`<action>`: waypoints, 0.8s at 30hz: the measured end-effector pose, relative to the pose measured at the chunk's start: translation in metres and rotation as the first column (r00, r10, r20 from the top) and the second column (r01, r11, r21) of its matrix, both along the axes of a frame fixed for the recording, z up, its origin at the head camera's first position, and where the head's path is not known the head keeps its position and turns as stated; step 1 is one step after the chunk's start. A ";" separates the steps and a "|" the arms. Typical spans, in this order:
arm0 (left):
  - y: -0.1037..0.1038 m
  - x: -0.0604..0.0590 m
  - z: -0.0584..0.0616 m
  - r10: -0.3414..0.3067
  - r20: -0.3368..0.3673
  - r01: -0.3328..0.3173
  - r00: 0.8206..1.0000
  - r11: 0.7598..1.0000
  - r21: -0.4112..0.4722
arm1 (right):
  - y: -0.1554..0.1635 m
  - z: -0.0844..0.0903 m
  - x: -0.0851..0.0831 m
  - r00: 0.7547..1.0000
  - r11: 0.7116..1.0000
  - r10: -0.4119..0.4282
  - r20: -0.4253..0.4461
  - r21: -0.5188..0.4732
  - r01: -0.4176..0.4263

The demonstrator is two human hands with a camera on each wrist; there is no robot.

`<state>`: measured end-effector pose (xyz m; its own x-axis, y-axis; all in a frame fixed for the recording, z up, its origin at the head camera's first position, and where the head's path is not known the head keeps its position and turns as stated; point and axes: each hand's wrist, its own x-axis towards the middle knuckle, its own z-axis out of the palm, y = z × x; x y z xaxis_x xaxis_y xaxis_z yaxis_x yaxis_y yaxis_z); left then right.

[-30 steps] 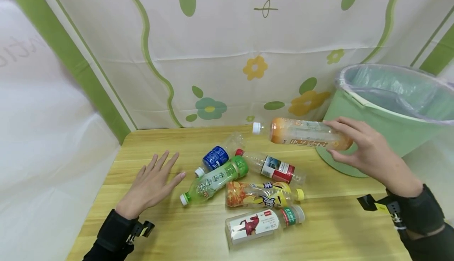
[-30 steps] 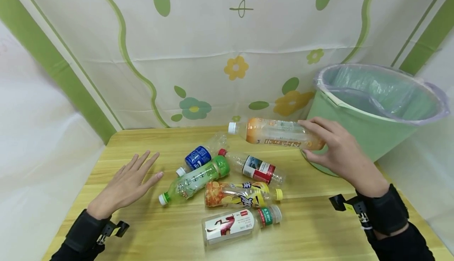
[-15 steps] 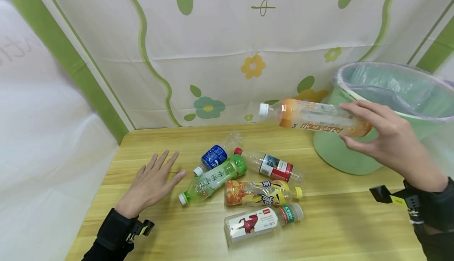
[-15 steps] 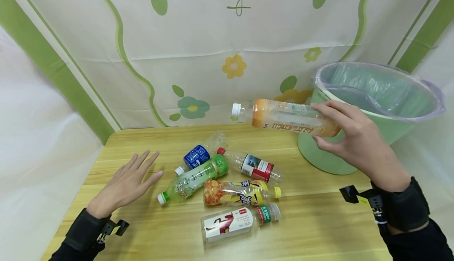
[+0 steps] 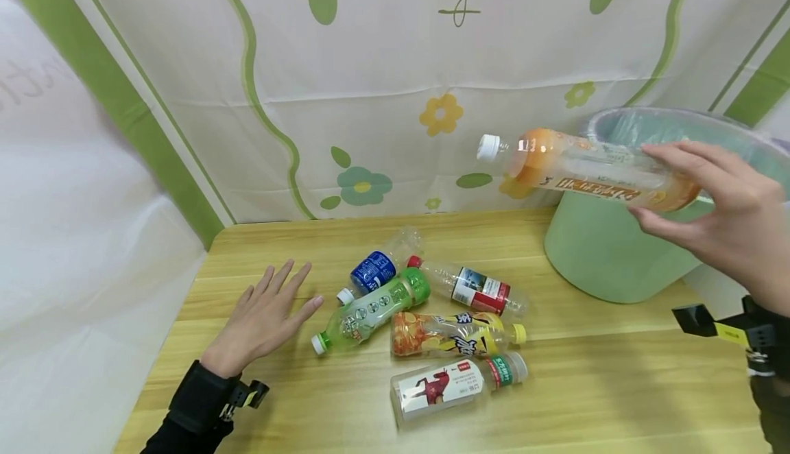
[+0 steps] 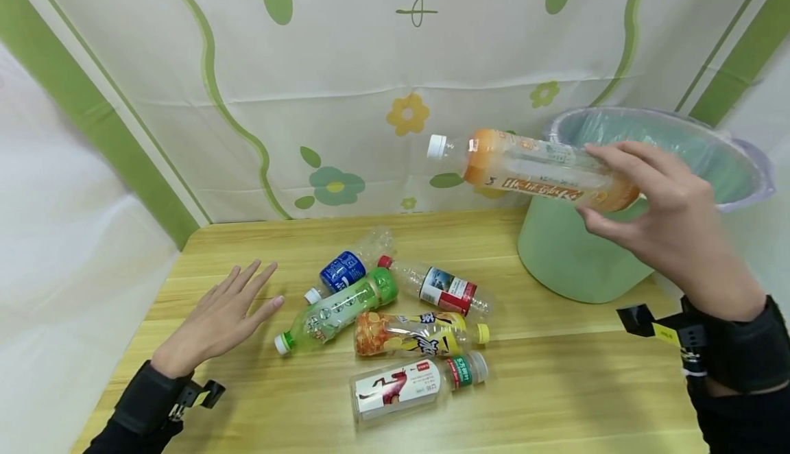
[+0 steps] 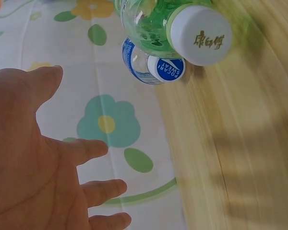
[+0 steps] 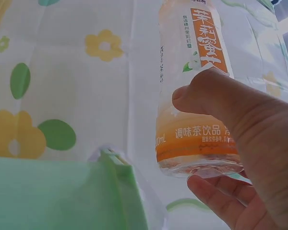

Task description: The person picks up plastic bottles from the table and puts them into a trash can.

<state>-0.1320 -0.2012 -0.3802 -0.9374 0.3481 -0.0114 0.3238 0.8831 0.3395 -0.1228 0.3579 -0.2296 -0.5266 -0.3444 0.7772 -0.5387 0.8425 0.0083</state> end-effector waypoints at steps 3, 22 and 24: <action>0.000 0.000 0.001 0.000 0.000 0.000 1.000 1.000 -0.002 | 0.007 0.003 0.000 0.999 0.999 -0.031 0.014 -0.022 0.031; -0.001 -0.001 0.002 -0.004 -0.004 0.004 1.000 1.000 -0.015 | 0.074 0.001 -0.010 0.985 0.976 -0.170 0.014 -0.136 0.170; -0.001 0.000 0.002 -0.002 -0.002 0.002 1.000 1.000 -0.015 | 0.079 0.000 -0.011 0.986 0.975 -0.164 0.036 -0.145 0.168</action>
